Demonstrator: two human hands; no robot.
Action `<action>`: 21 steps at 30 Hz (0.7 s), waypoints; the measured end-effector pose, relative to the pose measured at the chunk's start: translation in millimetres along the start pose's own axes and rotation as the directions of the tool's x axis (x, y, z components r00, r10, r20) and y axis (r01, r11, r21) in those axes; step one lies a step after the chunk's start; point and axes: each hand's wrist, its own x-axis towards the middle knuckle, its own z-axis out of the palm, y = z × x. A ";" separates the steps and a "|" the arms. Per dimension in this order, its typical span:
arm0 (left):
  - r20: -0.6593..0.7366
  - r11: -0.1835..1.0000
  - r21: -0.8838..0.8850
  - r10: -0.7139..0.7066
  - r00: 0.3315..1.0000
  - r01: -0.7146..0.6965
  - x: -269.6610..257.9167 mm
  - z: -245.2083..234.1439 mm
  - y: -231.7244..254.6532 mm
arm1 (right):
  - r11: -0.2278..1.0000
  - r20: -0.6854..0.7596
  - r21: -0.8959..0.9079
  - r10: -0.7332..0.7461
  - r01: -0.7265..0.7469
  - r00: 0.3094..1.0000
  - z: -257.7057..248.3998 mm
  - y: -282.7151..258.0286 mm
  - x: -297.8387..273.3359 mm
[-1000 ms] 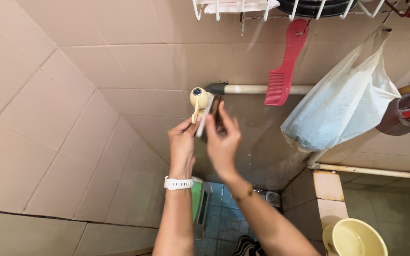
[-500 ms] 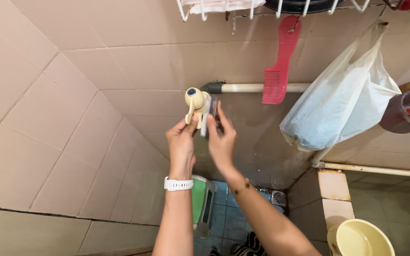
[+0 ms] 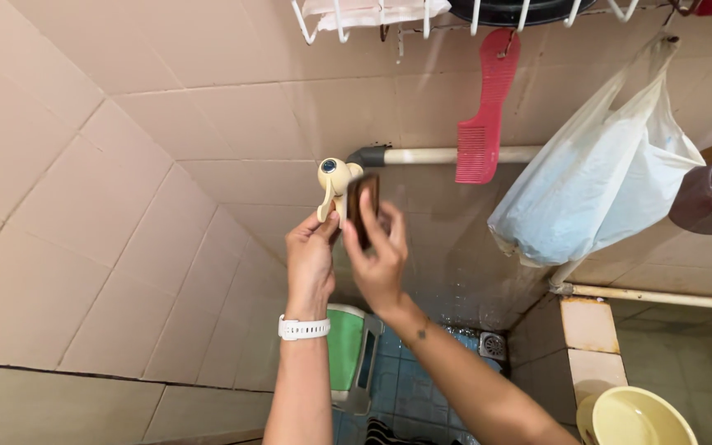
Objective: Cleaning the wall and water tap in a bathroom using a brush and water.
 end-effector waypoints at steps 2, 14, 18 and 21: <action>0.008 1.000 -0.011 0.001 1.000 -0.001 2.0 -3.9 -3.7 | 0.986 0.040 -0.054 -0.156 0.158 0.987 -4.4 12.5 -14.1; -0.008 0.986 -0.156 -0.065 0.998 0.063 -5.2 7.2 11.1 | 0.917 0.157 -0.117 -0.362 0.381 0.919 -19.6 39.8 -4.3; -0.012 0.983 -0.181 -0.042 0.999 0.039 -0.8 -4.4 -1.5 | 0.952 0.106 -0.125 -0.267 0.279 0.958 -16.6 34.0 -2.7; -0.006 0.983 -0.164 -0.091 0.996 0.089 -5.0 -0.2 6.5 | 0.862 0.301 -0.135 -0.435 0.489 0.849 -26.2 42.2 -3.8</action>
